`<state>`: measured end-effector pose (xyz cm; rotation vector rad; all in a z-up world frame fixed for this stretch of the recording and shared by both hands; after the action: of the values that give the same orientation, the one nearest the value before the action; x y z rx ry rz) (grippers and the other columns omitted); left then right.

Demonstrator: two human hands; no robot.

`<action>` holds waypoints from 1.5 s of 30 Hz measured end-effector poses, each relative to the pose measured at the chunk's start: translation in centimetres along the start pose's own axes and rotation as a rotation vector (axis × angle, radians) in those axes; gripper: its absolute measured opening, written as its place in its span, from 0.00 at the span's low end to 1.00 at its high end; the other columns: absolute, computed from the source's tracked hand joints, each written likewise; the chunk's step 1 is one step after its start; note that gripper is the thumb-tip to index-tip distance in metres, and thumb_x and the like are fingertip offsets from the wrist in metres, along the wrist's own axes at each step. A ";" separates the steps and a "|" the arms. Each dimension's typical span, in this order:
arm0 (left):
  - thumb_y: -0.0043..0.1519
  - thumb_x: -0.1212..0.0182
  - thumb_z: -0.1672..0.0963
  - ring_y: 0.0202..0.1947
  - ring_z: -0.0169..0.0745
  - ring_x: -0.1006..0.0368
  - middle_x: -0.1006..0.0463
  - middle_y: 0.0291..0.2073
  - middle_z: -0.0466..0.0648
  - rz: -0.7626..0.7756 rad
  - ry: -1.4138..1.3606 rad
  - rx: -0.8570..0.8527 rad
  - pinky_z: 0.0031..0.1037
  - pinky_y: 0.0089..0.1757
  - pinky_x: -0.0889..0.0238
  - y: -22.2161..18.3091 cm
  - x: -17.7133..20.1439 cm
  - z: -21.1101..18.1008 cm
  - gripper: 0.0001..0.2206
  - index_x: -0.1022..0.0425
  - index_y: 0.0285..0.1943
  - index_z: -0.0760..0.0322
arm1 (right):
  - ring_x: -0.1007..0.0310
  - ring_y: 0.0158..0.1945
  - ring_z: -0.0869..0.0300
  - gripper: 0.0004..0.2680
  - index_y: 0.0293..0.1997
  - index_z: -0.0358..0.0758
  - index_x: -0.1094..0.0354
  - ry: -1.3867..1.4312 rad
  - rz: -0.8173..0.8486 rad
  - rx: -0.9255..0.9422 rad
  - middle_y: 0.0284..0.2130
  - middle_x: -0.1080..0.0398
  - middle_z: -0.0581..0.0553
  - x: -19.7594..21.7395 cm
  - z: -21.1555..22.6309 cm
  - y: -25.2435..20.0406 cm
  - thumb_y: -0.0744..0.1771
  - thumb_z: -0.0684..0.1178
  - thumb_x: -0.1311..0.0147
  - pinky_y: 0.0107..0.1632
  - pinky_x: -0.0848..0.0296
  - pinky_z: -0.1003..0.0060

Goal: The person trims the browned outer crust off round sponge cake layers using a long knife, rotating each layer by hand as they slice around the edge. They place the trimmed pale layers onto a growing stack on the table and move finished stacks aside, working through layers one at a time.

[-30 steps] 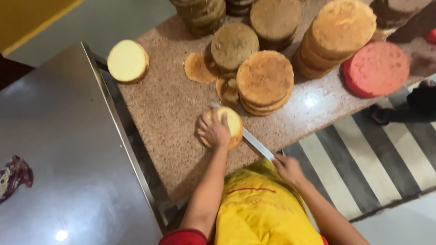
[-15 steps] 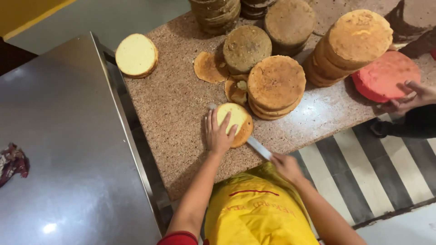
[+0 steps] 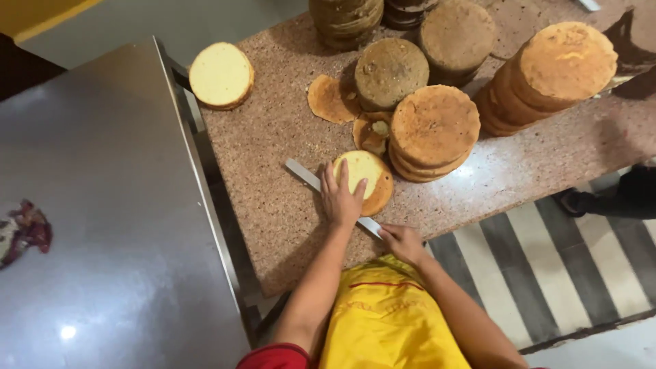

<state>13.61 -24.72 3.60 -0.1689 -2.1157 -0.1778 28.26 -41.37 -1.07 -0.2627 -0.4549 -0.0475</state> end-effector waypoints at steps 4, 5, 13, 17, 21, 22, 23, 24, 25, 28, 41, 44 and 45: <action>0.51 0.25 0.45 0.70 0.57 0.49 0.45 0.72 0.59 0.207 -0.070 0.193 0.48 0.63 0.47 1.8 1.6 -0.3 0.49 0.50 0.78 0.66 | 0.24 0.33 0.46 0.11 0.49 0.37 0.24 -0.044 0.101 -0.274 0.32 0.23 0.32 2.5 0.4 -4.7 0.69 0.52 0.47 0.41 0.25 0.57; 0.51 0.25 0.45 0.70 0.57 0.49 0.45 0.72 0.59 0.207 -0.071 0.194 0.48 0.63 0.47 2.8 2.6 -0.4 0.49 0.50 0.78 0.66 | 0.24 0.33 0.46 0.11 0.49 0.37 0.24 -0.046 0.101 -0.273 0.32 0.23 0.32 2.5 0.1 -5.1 0.69 0.52 0.47 0.41 0.25 0.57; 0.47 0.21 0.56 0.39 0.42 0.19 0.16 0.43 0.51 0.369 -0.370 0.325 0.35 0.43 0.22 16.8 -0.5 16.0 0.24 0.21 0.53 0.67 | 0.20 0.38 0.44 0.11 0.46 0.39 0.23 -0.099 -0.032 0.085 0.41 0.20 0.36 3.7 2.1 -6.1 0.67 0.53 0.44 0.41 0.23 0.57; 0.45 0.21 0.56 0.59 0.65 0.39 0.31 0.63 0.58 -0.023 0.069 0.202 0.50 0.41 0.28 12.5 11.1 0.5 0.34 0.27 0.64 0.59 | 0.17 0.30 0.47 0.13 0.52 0.51 0.22 -0.217 -0.068 -0.276 0.39 0.20 0.43 7.4 -0.3 -8.5 0.64 0.57 0.44 0.38 0.21 0.58; 0.61 0.38 0.43 0.68 0.59 0.48 0.39 0.67 0.56 0.428 0.215 -0.371 0.63 0.62 0.58 6.6 1.5 -1.2 0.31 0.38 0.71 0.51 | 0.21 0.33 0.41 0.11 0.49 0.45 0.22 -0.253 -0.443 -0.302 0.32 0.23 0.34 9.2 -1.5 -8.8 0.67 0.55 0.43 0.37 0.24 0.54; 0.61 0.45 0.38 0.71 0.63 0.55 0.46 0.70 0.61 0.410 0.310 -0.589 0.71 0.62 0.75 4.8 -1.7 -0.3 0.36 0.45 0.75 0.51 | 0.22 0.34 0.40 0.11 0.49 0.44 0.22 -0.268 -0.478 -0.225 0.32 0.23 0.34 9.3 -1.6 -8.8 0.67 0.55 0.44 0.38 0.25 0.54; 0.61 0.45 0.38 0.71 0.63 0.55 0.46 0.70 0.61 0.418 0.311 -0.588 0.71 0.62 0.75 4.0 -1.8 -0.2 0.36 0.45 0.75 0.51 | 0.22 0.34 0.40 0.11 0.49 0.44 0.22 -0.265 -0.475 -0.232 0.32 0.23 0.34 9.1 -1.9 -9.0 0.67 0.55 0.44 0.38 0.25 0.54; 0.62 0.51 0.37 0.72 0.61 0.55 0.46 0.71 0.60 0.449 0.369 -0.506 0.71 0.63 0.76 3.8 -2.1 -0.1 0.35 0.46 0.76 0.48 | 0.22 0.32 0.42 0.11 0.48 0.43 0.22 -0.215 -0.462 -0.253 0.31 0.23 0.35 9.0 -2.3 -8.7 0.67 0.55 0.43 0.37 0.25 0.55; 0.63 0.57 0.35 0.73 0.59 0.55 0.46 0.71 0.59 0.479 0.425 -0.422 0.70 0.64 0.78 3.5 -2.3 0.1 0.35 0.47 0.77 0.45 | 0.22 0.30 0.44 0.11 0.48 0.42 0.22 -0.165 -0.448 -0.273 0.29 0.23 0.35 9.0 -2.6 -8.4 0.67 0.55 0.43 0.36 0.25 0.56; 0.67 0.59 0.38 0.71 0.63 0.53 0.45 0.69 0.63 0.377 0.401 -0.431 0.69 0.63 0.73 2.2 -2.6 0.2 0.31 0.45 0.78 0.41 | 0.24 0.24 0.49 0.12 0.50 0.41 0.23 -0.053 -0.355 -0.438 0.22 0.25 0.35 8.1 -3.4 -8.3 0.67 0.55 0.44 0.35 0.26 0.58; 0.69 0.59 0.39 0.71 0.59 0.52 0.44 0.69 0.60 0.241 0.434 -0.238 0.60 0.65 0.63 1.2 -4.2 -1.0 0.26 0.35 0.71 0.45 | 0.22 0.35 0.43 0.10 0.47 0.38 0.23 -0.152 -0.200 -0.152 0.35 0.22 0.34 7.1 -5.7 -5.2 0.68 0.51 0.46 0.40 0.25 0.54; 0.66 0.58 0.39 0.72 0.56 0.52 0.46 0.69 0.58 0.189 0.408 -0.037 0.58 0.62 0.59 1.2 -3.8 -1.1 0.26 0.34 0.69 0.45 | 0.23 0.37 0.41 0.10 0.49 0.36 0.26 -0.078 -0.160 -0.059 0.37 0.23 0.33 6.5 -3.6 -4.0 0.70 0.51 0.47 0.41 0.25 0.54; 0.67 0.57 0.40 0.71 0.57 0.52 0.46 0.69 0.58 0.196 0.416 -0.038 0.59 0.62 0.60 1.1 -3.8 -0.9 0.25 0.34 0.69 0.44 | 0.22 0.35 0.42 0.10 0.49 0.38 0.25 -0.069 -0.155 -0.107 0.35 0.23 0.33 6.5 -4.6 -5.5 0.68 0.51 0.46 0.39 0.25 0.54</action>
<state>16.57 -23.99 0.92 -0.3308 -1.6718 -0.1240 35.51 -47.76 -0.89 -0.3348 -0.5415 -0.2156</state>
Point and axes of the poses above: each hand's wrist, its own y-axis towards the middle knuckle, its own x-axis out of the back of the hand, z = x × y, the point moved 2 cm from there along y, towards the middle knuckle
